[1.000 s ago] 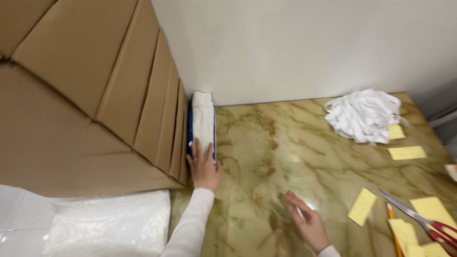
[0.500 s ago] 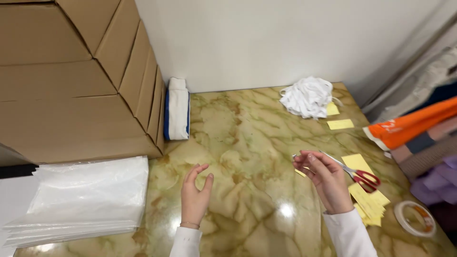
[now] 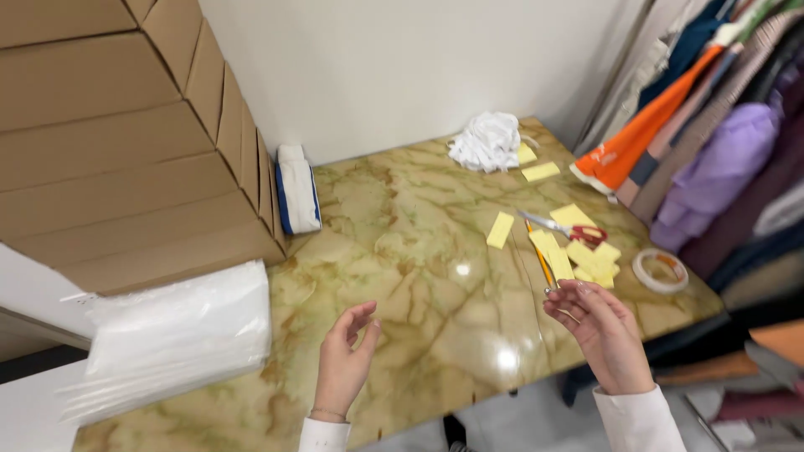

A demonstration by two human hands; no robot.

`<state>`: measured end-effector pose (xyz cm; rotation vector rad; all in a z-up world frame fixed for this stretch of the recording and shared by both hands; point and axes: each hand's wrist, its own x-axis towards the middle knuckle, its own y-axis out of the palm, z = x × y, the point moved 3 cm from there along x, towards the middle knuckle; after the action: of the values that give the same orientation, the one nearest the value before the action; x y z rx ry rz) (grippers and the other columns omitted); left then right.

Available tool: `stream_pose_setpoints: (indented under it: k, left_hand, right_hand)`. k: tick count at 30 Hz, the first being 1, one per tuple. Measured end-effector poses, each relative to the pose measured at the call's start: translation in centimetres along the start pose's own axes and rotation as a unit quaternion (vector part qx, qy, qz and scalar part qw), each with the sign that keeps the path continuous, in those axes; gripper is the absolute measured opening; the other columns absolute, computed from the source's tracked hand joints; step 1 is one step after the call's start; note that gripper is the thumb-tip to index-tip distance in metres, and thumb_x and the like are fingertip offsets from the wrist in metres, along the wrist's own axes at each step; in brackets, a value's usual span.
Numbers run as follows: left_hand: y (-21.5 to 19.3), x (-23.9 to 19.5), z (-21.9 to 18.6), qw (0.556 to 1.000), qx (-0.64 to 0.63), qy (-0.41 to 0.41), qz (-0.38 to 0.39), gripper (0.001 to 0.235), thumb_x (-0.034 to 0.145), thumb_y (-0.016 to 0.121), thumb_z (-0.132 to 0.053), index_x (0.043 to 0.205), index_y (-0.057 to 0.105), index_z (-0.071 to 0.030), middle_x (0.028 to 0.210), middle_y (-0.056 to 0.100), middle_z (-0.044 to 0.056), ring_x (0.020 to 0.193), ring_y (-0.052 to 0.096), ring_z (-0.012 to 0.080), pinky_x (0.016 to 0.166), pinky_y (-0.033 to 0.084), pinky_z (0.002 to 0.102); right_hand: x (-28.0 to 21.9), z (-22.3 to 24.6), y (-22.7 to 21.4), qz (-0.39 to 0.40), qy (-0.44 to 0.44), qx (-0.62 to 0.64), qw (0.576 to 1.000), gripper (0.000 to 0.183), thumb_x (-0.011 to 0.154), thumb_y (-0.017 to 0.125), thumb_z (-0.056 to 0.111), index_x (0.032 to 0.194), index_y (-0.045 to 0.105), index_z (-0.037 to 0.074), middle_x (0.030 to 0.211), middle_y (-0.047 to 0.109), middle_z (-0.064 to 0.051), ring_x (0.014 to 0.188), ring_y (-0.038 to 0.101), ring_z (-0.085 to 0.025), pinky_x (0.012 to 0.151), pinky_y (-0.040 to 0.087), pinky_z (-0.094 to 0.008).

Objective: The person folds several shirts, including a blue and white striped shirt, a light blue polo, a white t-shirt, a beige long-sleeved shirt, and a white graphic t-shirt. They place the folded items in a neat stack on the table next to cardboard boxes.

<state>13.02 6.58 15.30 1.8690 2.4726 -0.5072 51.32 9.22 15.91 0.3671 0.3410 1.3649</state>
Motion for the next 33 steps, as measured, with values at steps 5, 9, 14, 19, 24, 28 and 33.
stream_pose_setpoints:
  k: [5,9,14,19,24,28,33]
  left_hand:
    - [-2.7,-6.3,4.8,0.997,-0.065,-0.005,-0.029,0.029,0.093,0.07,-0.018,0.12,0.078,-0.01,0.127,0.082,0.001,0.114,0.076,0.0114,0.104,0.056,0.026]
    - [-2.4,-9.8,5.2,0.995,-0.091,-0.013,-0.025,0.027,0.094,0.068,-0.015,0.118,0.077,-0.006,0.124,0.083,0.005,0.115,0.076,0.0129,0.105,0.057,0.026]
    - [2.2,-12.6,1.5,0.995,-0.094,0.009,0.027,0.027,0.094,0.068,-0.015,0.118,0.077,-0.006,0.125,0.082,0.005,0.115,0.076,0.013,0.107,0.057,0.026]
    - [11.0,-14.4,-2.5,0.993,-0.07,0.019,0.095,0.026,0.094,0.067,-0.016,0.117,0.077,-0.009,0.126,0.082,0.002,0.116,0.076,0.0112,0.107,0.056,0.025]
    - [23.3,-15.8,-5.3,0.975,-0.069,0.093,0.187,0.024,0.094,0.068,-0.016,0.116,0.077,-0.011,0.122,0.083,0.001,0.111,0.077,0.0105,0.102,0.058,0.025]
    - [35.5,-18.0,-6.8,0.958,-0.084,0.122,0.246,0.025,0.093,0.069,-0.015,0.116,0.078,-0.012,0.12,0.084,0.003,0.108,0.078,0.0113,0.099,0.059,0.025]
    - [48.8,-24.0,-10.7,0.921,-0.03,0.172,0.348,0.026,0.091,0.07,-0.023,0.116,0.078,-0.02,0.117,0.085,-0.005,0.105,0.079,0.0093,0.097,0.057,0.028]
  right_hand:
    - [-8.0,0.1,-0.1,-0.027,0.023,-0.02,0.999,0.023,0.105,0.058,0.011,0.112,0.07,-0.007,0.104,0.074,-0.025,0.1,0.072,-0.037,0.094,0.061,-0.052]
    - [-12.7,1.6,-2.3,-0.042,0.013,-0.017,0.999,0.022,0.105,0.057,0.009,0.112,0.069,-0.008,0.106,0.073,-0.027,0.102,0.072,-0.039,0.095,0.06,-0.053]
    - [-17.0,5.5,-7.0,-0.098,-0.016,-0.027,0.995,0.025,0.106,0.056,0.011,0.115,0.069,-0.009,0.105,0.072,-0.025,0.103,0.071,-0.037,0.097,0.06,-0.052]
    - [-20.1,10.8,-14.2,-0.167,-0.056,-0.046,0.983,0.025,0.106,0.057,0.013,0.114,0.069,-0.008,0.103,0.072,-0.025,0.103,0.071,-0.036,0.097,0.06,-0.052]
    - [-22.8,16.4,-22.7,-0.276,-0.065,-0.056,0.957,0.019,0.11,0.056,0.01,0.114,0.066,-0.005,0.107,0.071,-0.025,0.103,0.07,-0.036,0.098,0.058,-0.049]
    - [-23.9,19.8,-32.7,-0.307,-0.108,-0.048,0.944,0.018,0.109,0.056,0.011,0.114,0.064,-0.005,0.11,0.071,-0.025,0.101,0.07,-0.037,0.099,0.058,-0.049]
    - [-25.8,24.7,-41.0,-0.38,-0.129,-0.066,0.913,0.02,0.112,0.056,0.012,0.114,0.064,-0.007,0.107,0.069,-0.026,0.105,0.068,-0.036,0.103,0.059,-0.048]
